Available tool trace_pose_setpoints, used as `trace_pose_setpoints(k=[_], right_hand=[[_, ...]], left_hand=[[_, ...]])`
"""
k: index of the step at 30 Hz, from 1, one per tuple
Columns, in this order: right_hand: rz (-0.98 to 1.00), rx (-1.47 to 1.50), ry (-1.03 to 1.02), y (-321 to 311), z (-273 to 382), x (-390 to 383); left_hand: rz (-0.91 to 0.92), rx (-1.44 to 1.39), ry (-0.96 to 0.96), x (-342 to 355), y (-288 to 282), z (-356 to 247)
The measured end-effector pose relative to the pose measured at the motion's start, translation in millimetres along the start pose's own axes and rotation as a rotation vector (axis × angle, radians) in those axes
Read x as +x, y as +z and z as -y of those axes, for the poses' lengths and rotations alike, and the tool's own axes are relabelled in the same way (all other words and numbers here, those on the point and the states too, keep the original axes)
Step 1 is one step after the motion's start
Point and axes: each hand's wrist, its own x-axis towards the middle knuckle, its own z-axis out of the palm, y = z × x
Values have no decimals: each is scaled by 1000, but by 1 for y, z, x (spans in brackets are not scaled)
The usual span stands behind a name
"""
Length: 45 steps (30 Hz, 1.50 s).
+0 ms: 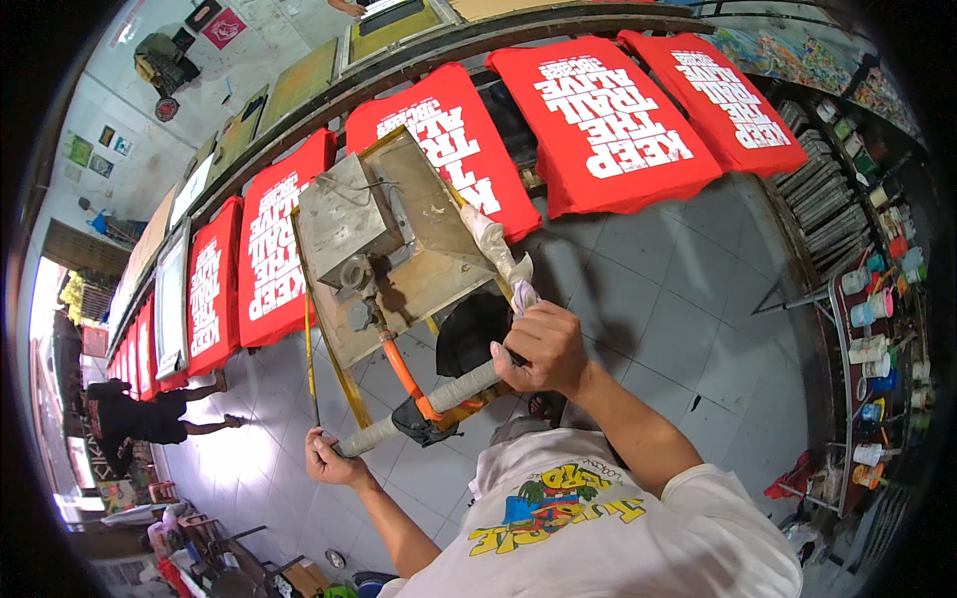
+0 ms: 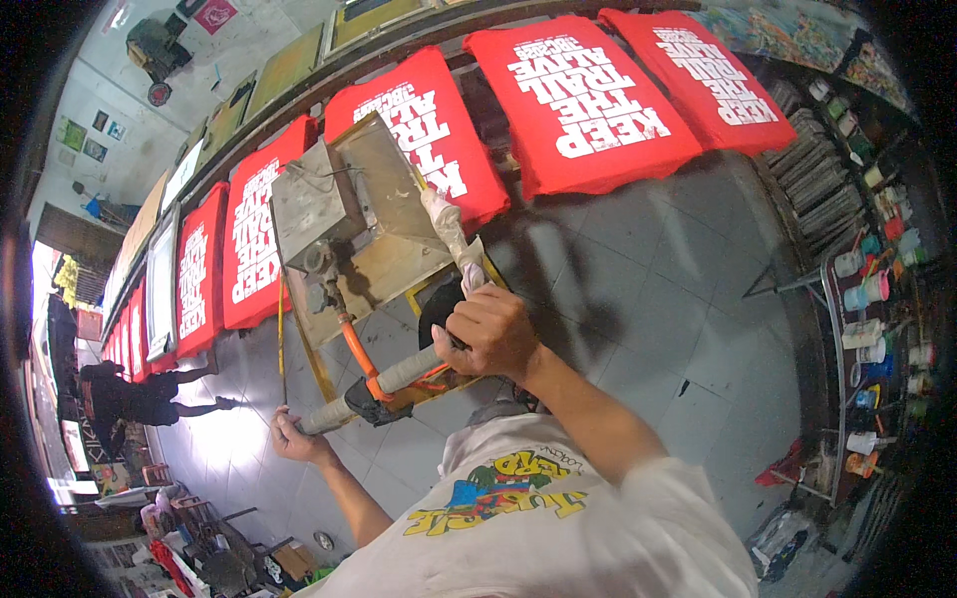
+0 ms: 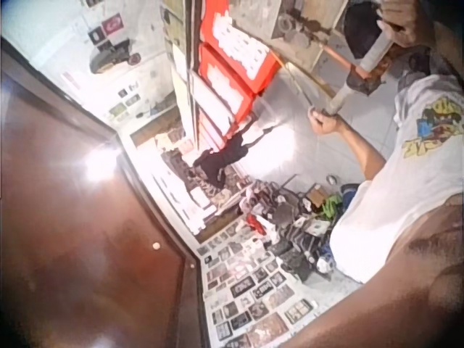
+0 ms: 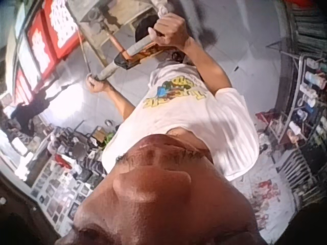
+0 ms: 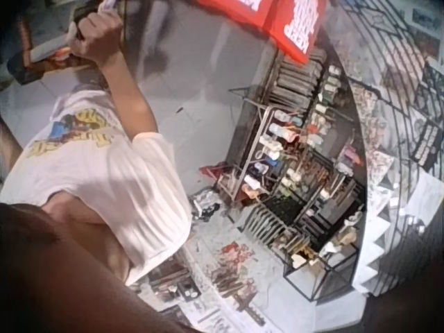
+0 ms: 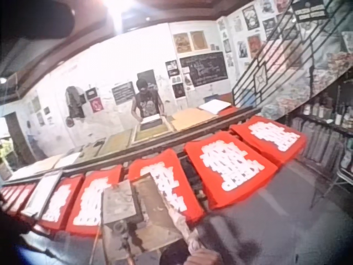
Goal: The person operates a manual screen printing press by pulling the squeegee across the screen to apply ink to shirts, then lifts the screen and moves to the next station to repeat the process on a row of garments.
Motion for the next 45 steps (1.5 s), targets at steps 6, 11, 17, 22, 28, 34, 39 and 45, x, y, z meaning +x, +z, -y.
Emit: trace_pose_setpoints(k=[6,11,17,22,28,34,39,45], right_hand=[[-23,3,17,3,2,1],[-5,7,10,1,1,2],[71,25,-13,-3,1,4],[39,7,-6,2,-1,1],[46,-7,-4,1,0,2],[31,9,-53,-1,-5,2],[0,45,-106,-1,-32,10],[22,-61,-18,-26,-98,31]], left_hand=[[19,22,35,1,-3,2],[-19,0,21,2,3,-3],[-38,3,17,0,4,-5],[-45,-23,0,0,7,-6],[-20,-54,39,1,3,1],[-46,-40,-3,-1,8,-5],[-20,15,-32,-9,19,-18],[12,58,-15,-41,67,-52]])
